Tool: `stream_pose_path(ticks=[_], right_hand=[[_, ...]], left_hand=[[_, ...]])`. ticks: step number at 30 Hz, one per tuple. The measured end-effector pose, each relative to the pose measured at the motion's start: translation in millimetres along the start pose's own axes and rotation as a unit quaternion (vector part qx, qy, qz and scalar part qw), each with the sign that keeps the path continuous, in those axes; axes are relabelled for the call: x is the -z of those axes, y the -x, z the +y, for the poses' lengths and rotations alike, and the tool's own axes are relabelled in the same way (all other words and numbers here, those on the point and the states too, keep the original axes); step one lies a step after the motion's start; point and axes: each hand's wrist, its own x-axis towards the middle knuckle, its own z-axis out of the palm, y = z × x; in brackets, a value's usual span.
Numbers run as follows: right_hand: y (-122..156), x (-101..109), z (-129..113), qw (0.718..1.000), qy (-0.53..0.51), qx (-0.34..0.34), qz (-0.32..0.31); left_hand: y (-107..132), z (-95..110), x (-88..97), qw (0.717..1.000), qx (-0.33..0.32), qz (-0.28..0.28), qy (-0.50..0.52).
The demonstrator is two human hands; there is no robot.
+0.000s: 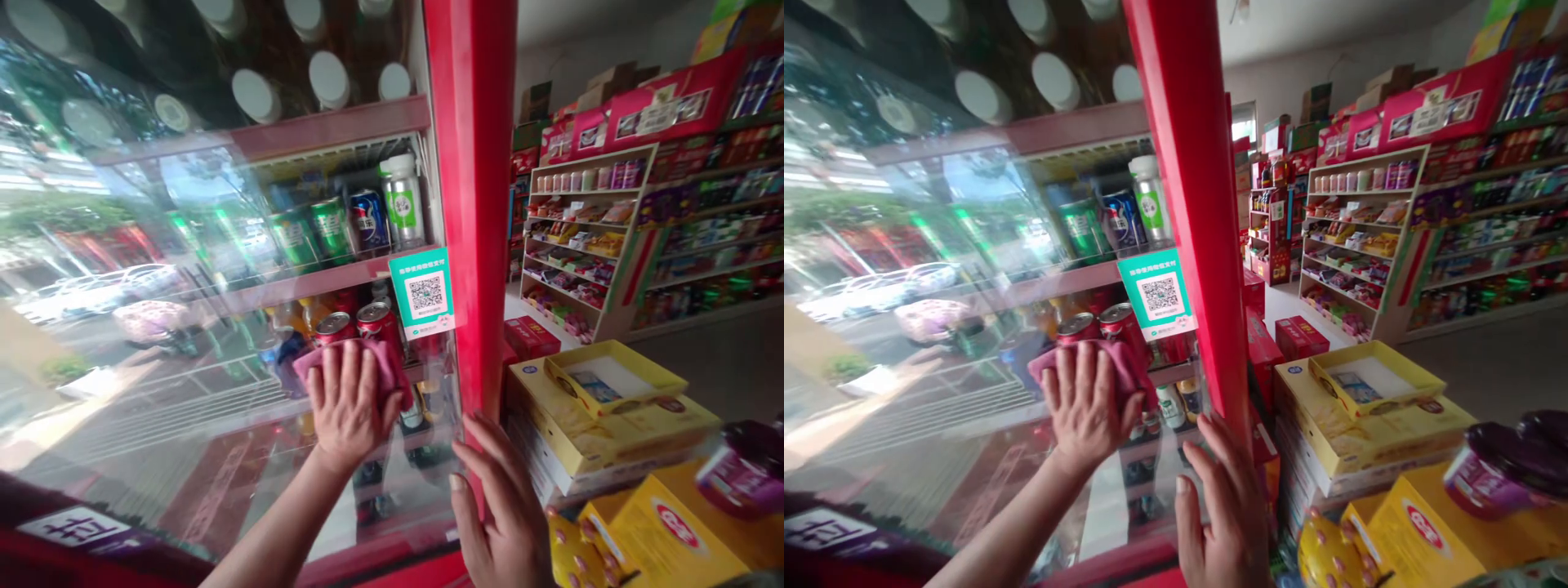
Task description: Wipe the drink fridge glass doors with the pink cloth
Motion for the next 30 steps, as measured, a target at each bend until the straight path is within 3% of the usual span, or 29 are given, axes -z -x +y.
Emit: stream_pose_path(ticks=[3,7,21,27,30], right_hand=[[-6,-11,-15,1.0,-0.004,0.011,0.002],[-12,-33,-38,1.0,0.019,0.017,0.016],[-26,-130,-120,0.995,-0.051,0.081,-0.036],[-29,-143,-142,0.99,-0.081,0.097,-0.057],[-29,-141,-149,0.99,-0.079,0.1,-0.054]], left_hand=[[-14,27,-12.9,1.0,-0.005,0.011,0.014],[-8,16,-11.5,0.999,-0.025,0.019,0.028],[74,-132,40.4,0.999,-0.002,0.04,-0.021],[123,-209,72.3,0.997,0.013,0.048,-0.064],[135,-224,81.2,0.997,0.028,0.047,-0.059]])
